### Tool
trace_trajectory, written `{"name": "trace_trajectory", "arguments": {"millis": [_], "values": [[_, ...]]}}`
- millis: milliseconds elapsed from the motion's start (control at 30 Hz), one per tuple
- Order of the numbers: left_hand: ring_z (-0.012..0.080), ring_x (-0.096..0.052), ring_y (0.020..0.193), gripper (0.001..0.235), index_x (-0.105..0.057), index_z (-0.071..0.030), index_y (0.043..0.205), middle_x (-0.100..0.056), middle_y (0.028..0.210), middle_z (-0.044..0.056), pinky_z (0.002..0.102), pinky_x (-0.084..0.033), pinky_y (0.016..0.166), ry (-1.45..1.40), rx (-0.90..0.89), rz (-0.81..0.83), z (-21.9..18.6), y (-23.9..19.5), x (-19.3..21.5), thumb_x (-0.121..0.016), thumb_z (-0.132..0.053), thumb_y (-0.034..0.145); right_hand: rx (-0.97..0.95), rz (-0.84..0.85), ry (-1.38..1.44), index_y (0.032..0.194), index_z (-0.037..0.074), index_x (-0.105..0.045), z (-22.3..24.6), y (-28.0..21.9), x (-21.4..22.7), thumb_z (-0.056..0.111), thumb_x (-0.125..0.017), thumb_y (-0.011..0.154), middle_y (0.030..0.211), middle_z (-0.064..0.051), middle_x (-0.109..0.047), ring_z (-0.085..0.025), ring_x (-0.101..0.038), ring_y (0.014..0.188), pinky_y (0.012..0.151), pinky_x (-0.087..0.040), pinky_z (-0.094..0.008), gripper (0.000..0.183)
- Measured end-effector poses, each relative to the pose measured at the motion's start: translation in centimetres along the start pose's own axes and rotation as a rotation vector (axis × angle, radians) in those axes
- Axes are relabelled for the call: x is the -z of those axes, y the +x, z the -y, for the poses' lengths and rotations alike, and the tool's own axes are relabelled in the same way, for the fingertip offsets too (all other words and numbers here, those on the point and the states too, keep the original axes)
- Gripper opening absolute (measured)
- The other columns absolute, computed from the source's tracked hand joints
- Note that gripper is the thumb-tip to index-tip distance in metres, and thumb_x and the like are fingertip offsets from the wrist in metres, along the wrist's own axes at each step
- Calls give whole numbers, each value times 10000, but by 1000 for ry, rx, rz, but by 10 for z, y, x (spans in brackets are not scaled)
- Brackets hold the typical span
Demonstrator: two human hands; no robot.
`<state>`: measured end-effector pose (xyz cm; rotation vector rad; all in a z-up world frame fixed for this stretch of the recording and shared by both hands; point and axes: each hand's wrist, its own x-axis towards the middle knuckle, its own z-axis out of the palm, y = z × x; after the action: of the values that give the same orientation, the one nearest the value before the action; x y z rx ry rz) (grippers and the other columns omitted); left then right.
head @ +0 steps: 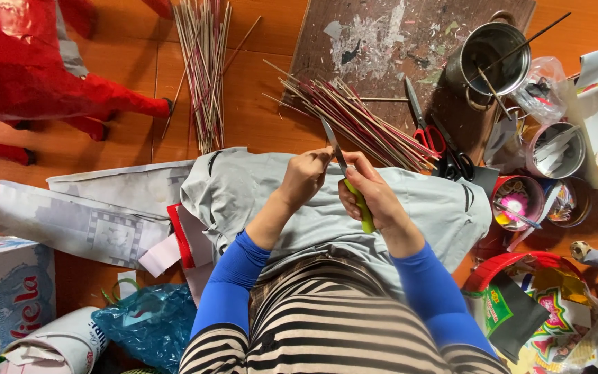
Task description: Shaving and preparing wooden sticks using a craft knife.
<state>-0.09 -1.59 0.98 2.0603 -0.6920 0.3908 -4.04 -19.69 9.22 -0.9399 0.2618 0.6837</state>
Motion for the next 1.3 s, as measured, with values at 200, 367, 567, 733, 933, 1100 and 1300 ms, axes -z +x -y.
{"name": "trace_trajectory", "arguments": {"millis": [200, 367, 567, 733, 933, 1100, 1300], "values": [[306, -706, 837, 396, -636, -33, 1244, -714, 950, 130, 391, -566, 703, 49, 19, 15, 2, -5, -6, -643, 72, 862, 68, -21, -22, 1320, 192, -466, -11, 5, 1, 244, -459, 1093, 636, -27, -441, -105, -395, 432, 385, -342, -245, 233], [285, -708, 844, 354, -630, -25, 1219, -714, 954, 121, 382, -563, 703, 101, 18, -25, -1, -5, -11, -644, 51, 874, 101, -62, -18, 1316, 188, -461, -14, 8, -6, 220, -452, 1088, 630, -32, -459, -106, -395, 413, 370, -342, -249, 231], [273, -709, 865, 319, -629, -18, 1219, -716, 967, 113, 377, -568, 722, 126, 17, -66, -2, -5, -13, -635, 37, 905, 131, -90, -8, 1303, 174, -458, -15, 10, -9, 232, -464, 1097, 643, -22, -463, -94, -395, 421, 372, -339, -243, 214], [267, -703, 842, 311, -645, -20, 1227, -719, 958, 111, 378, -564, 707, 137, 23, -63, -2, -4, -10, -637, 35, 921, 168, -86, -13, 1292, 163, -446, -17, 15, -8, 261, -473, 1111, 651, -20, -461, -96, -400, 430, 377, -340, -237, 207], [263, -707, 847, 213, -714, -5, 1164, -721, 943, 122, 353, -564, 710, -29, 152, -16, 15, -10, -12, -669, -36, 958, 160, -35, -44, 1350, 151, -420, -13, 17, -9, 271, -474, 1107, 676, -25, -476, -90, -406, 454, 393, -347, -234, 276], [108, -677, 982, 195, -737, -3, 1115, -744, 1024, 12, 273, -539, 899, -1241, 709, 123, 67, -27, -31, -702, -154, 996, 211, -59, -128, 1574, 147, -312, -10, 16, -15, 270, -437, 1105, 703, -42, -503, -96, -420, 475, 423, -374, -236, 501], [97, -610, 868, 109, -757, 17, 987, -689, 940, 24, 258, -496, 799, -1288, 598, 128, 53, -12, -20, -744, -92, 994, 251, 63, -122, 1662, 152, -246, -2, 3, -23, 305, -413, 1115, 679, -43, -475, -107, -416, 490, 456, -381, -252, 592]]}}
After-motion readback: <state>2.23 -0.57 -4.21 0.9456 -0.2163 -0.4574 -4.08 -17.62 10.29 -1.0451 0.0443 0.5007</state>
